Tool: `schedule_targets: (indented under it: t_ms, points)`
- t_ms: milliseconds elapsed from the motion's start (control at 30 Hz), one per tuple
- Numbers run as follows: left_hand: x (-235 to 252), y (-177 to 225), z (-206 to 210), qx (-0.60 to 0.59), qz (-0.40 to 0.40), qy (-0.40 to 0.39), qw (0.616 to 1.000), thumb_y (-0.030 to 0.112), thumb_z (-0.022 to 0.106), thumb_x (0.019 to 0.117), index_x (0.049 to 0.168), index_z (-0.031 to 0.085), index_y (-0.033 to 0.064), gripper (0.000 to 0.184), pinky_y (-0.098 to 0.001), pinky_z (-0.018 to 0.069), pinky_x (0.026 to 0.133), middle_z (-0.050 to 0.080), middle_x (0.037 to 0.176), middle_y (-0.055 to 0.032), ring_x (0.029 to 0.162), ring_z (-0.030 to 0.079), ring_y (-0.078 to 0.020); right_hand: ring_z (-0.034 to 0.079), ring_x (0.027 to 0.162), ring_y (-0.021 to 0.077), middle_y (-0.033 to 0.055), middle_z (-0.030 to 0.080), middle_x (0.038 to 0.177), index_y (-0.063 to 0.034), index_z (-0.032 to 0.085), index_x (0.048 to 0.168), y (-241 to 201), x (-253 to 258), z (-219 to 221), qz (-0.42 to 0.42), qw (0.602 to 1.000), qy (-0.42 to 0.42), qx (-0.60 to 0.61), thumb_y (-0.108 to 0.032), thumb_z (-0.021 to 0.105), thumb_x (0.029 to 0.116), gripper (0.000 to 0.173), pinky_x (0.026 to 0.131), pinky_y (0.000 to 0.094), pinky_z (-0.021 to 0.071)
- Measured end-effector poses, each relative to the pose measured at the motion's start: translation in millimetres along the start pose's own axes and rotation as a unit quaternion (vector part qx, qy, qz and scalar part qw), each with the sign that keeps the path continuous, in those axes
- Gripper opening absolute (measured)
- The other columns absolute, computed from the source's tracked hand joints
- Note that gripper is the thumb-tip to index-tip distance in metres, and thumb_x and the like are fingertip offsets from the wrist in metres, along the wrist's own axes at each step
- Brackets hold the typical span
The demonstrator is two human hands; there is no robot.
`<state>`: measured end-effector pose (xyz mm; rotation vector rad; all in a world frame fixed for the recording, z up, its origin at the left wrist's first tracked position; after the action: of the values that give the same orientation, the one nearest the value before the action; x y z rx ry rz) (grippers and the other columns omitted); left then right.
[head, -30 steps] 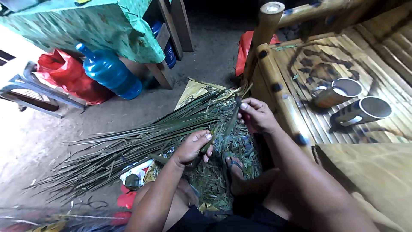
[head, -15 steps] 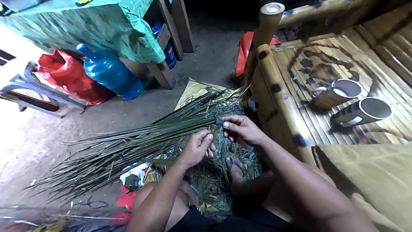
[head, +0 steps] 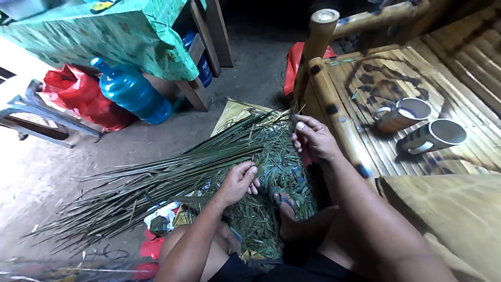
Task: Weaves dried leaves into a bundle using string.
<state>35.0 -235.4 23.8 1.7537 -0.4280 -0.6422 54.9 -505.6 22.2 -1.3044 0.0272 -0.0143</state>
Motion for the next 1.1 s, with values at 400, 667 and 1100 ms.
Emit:
schedule_targets:
  t_ms: [400,667,1100]
  points:
    - [4.0,2.5,-6.2,-0.155,-0.037,-0.030,0.987,0.017,0.036,0.1119,0.111,0.060,-0.0009,0.030,-0.0306,0.0627,0.062,0.071,0.078,-0.0068,0.064,0.071,-0.0164,0.061,0.061,0.0107,0.0064,0.067,0.081,-0.0083,0.056,0.143,40.3,-19.2,53.6,0.089,0.975,-0.203,0.011,-0.022,0.055,0.1049,0.041,0.057,0.0252,0.0546]
    - [6.6,-11.0,-13.3,0.095,0.016,-0.009,0.995,0.019,0.043,0.1097,0.120,0.065,-0.0002,0.031,-0.0317,0.0596,0.091,0.075,0.104,-0.0054,0.094,0.072,-0.0117,0.058,0.053,0.0080,0.0030,0.065,0.076,-0.0123,0.061,0.131,16.9,-4.7,24.0,0.035,0.995,-0.086,0.037,-0.021,0.050,0.1068,0.029,0.049,0.0230,0.0537]
    - [6.1,-0.1,-33.8,-0.089,-0.020,-0.038,0.995,0.019,0.038,0.1111,0.105,0.062,0.0013,0.030,-0.0282,0.0625,0.062,0.071,0.078,-0.0058,0.063,0.070,-0.0145,0.066,0.063,0.0112,0.0041,0.070,0.077,-0.0014,0.066,0.101,32.8,-23.2,51.0,0.033,0.980,-0.195,-0.024,-0.020,0.057,0.1035,0.021,0.060,0.0269,0.0586]
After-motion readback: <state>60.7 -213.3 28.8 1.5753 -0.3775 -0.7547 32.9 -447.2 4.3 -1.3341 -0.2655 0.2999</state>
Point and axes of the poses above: each hand's wrist, its own x-axis towards the middle knuckle, its own z-axis out of the palm, y = z × x, the point moved 2 cm from there along x, towards the middle knuckle
